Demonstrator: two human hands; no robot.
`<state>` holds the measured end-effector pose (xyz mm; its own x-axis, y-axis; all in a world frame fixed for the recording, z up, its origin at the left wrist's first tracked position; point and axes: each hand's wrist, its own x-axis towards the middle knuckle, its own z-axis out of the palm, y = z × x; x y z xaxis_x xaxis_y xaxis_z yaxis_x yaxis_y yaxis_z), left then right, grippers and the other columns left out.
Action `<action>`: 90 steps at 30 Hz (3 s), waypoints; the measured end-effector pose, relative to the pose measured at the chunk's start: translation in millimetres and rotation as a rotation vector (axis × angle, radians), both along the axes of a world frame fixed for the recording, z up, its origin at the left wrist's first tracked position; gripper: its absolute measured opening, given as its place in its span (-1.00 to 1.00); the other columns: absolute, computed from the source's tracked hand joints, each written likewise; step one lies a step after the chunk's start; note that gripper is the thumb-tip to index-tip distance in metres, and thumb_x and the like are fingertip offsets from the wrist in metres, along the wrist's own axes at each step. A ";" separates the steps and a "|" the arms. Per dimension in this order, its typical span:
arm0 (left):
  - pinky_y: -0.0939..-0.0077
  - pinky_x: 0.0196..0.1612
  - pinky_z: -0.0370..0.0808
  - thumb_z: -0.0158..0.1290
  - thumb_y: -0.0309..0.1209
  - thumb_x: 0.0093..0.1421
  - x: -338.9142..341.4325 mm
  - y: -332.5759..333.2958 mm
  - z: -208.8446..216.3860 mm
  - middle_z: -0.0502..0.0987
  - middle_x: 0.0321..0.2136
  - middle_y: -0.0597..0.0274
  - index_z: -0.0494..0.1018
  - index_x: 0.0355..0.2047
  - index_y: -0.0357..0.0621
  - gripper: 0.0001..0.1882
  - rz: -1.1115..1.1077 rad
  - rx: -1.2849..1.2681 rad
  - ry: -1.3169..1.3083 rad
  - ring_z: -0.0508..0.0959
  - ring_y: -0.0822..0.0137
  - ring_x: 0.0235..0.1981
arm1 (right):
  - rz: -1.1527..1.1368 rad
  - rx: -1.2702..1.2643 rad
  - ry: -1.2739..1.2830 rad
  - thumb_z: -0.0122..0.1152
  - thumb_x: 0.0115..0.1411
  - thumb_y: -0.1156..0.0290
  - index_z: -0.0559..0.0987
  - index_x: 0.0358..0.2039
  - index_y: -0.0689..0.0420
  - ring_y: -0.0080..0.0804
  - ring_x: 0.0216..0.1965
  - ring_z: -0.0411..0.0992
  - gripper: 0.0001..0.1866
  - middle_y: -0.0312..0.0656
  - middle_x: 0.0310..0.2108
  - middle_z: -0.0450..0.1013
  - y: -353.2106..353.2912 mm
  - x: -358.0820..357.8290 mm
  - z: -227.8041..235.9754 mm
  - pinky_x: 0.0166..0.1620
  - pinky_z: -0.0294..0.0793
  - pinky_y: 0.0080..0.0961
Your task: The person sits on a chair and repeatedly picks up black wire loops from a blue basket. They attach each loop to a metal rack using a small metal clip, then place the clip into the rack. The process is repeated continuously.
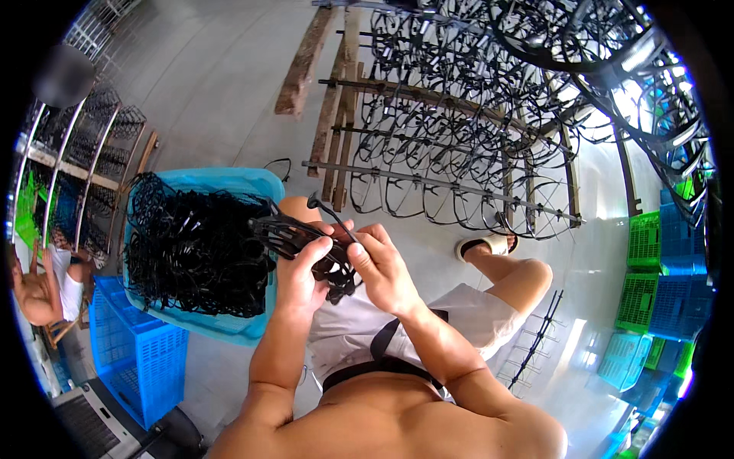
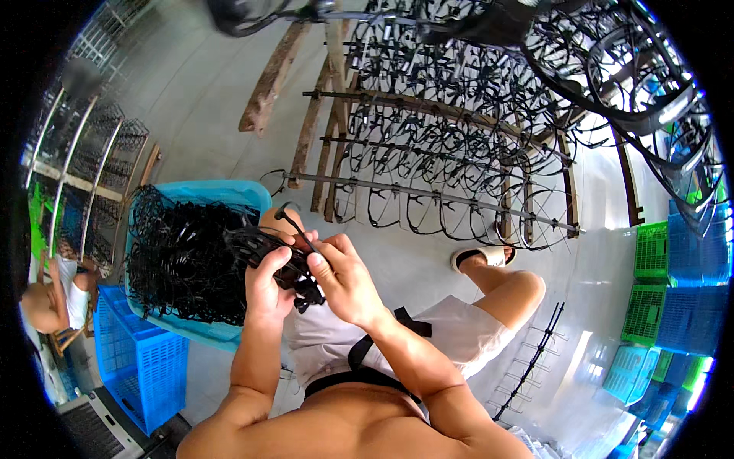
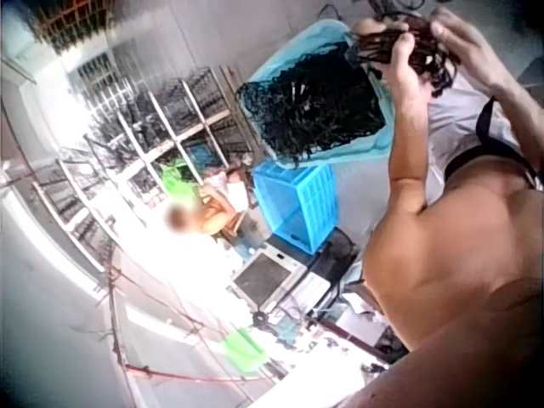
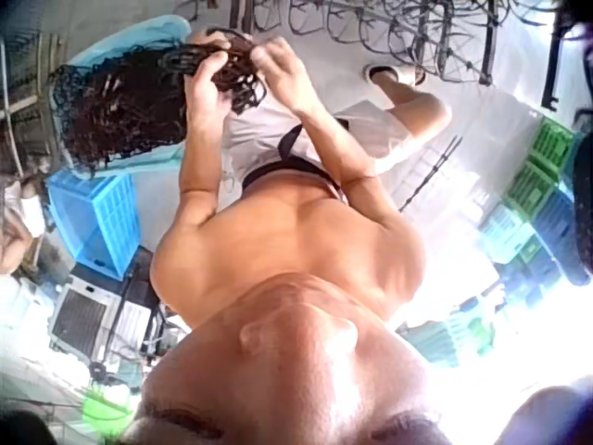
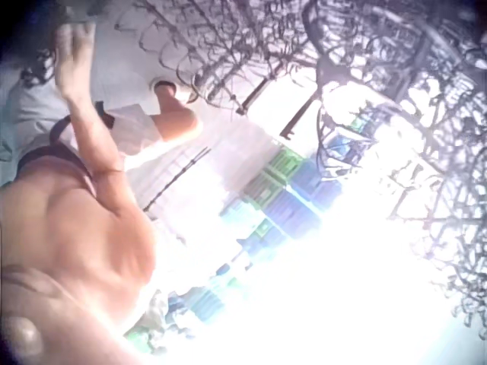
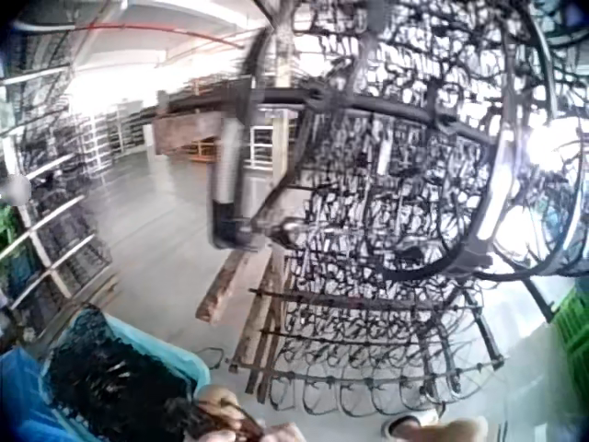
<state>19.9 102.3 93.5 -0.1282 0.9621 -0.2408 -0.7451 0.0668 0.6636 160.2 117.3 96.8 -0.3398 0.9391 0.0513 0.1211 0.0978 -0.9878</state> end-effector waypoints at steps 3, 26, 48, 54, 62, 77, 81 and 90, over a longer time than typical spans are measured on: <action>-0.06 0.04 0.42 -0.01 -0.52 0.06 7.6 1.4 7.3 0.48 -0.30 0.05 0.38 -0.35 -0.21 -0.88 -0.027 -0.012 -0.164 0.47 0.08 -0.08 | -0.233 -0.448 0.149 -0.04 0.32 0.21 0.49 -0.40 0.21 -0.63 -0.46 0.16 -0.68 -0.44 -0.57 0.23 13.0 27.3 2.0 -0.38 0.23 -0.65; 0.65 -0.40 0.38 0.13 -0.52 0.06 60.8 51.2 -47.6 0.48 -0.48 0.36 0.46 -0.27 -0.25 -0.80 -0.012 -0.052 0.925 0.42 0.57 -0.49 | -0.582 -0.158 0.671 -0.05 0.34 0.29 0.44 -0.30 0.20 -0.74 -0.65 0.14 -0.77 -0.40 -0.61 0.29 33.4 67.7 45.3 -0.58 0.09 -0.76; 0.71 -0.30 0.39 0.06 -0.55 0.13 383.6 33.1 -19.6 0.51 -0.28 0.21 0.17 0.14 -0.29 -0.44 -0.578 0.096 0.577 0.43 0.57 -0.38 | -0.936 0.047 0.414 -0.01 0.29 0.25 0.49 -0.31 0.20 -0.71 -0.64 0.20 -0.74 -0.35 -0.56 0.37 79.0 480.2 -34.9 -0.59 0.07 -0.74; 0.62 -0.15 0.38 0.03 -0.54 0.12 425.1 47.6 -45.6 0.49 -0.20 0.15 0.15 0.17 -0.27 -0.41 -0.540 0.016 0.654 0.45 0.48 -0.26 | -0.887 -0.103 0.395 -0.02 0.28 0.28 0.49 -0.31 0.19 -0.71 -0.66 0.17 -0.76 -0.35 -0.57 0.37 78.1 496.0 -37.3 -0.61 0.05 -0.75; 0.61 -0.19 0.39 0.05 -0.58 0.11 429.2 57.0 -70.7 0.51 -0.27 0.15 0.36 -0.15 -0.33 -0.73 -0.443 0.015 0.585 0.46 0.47 -0.32 | -0.665 -0.248 0.575 0.00 0.29 0.22 0.50 -0.28 0.15 -0.71 -0.59 0.20 -0.75 -0.38 -0.53 0.41 93.1 472.5 -78.8 -0.54 0.12 -0.75; 0.63 -0.28 0.41 0.06 -0.58 0.11 428.6 57.8 -56.9 0.54 -0.30 0.12 0.39 -0.20 -0.31 -0.77 -0.443 -0.077 0.518 0.47 0.47 -0.40 | -0.774 -0.159 0.785 -0.01 0.30 0.25 0.50 -0.33 0.15 -0.69 -0.58 0.15 -0.76 -0.38 -0.54 0.37 73.7 458.1 -80.0 -0.52 0.12 -0.71; 0.63 -0.27 0.42 0.05 -0.58 0.12 428.6 62.0 -48.4 0.54 -0.27 0.07 0.38 -0.17 -0.34 -0.76 -0.448 -0.113 0.436 0.48 0.46 -0.38 | -0.697 -0.025 0.890 -0.02 0.30 0.29 0.50 -0.20 0.22 -0.62 -0.44 0.23 -0.74 -0.36 -0.46 0.35 56.4 453.6 -93.1 -0.35 0.22 -0.66; 0.65 -0.29 0.41 0.04 -0.56 0.13 426.4 63.9 -40.1 0.53 -0.27 0.05 0.36 -0.15 -0.36 -0.74 -0.486 -0.124 0.428 0.48 0.45 -0.38 | -0.769 0.092 0.996 0.08 0.24 0.45 0.48 -0.07 0.28 -0.57 -0.34 0.33 -0.73 -0.31 -0.33 0.43 29.1 440.3 -132.9 -0.25 0.33 -0.62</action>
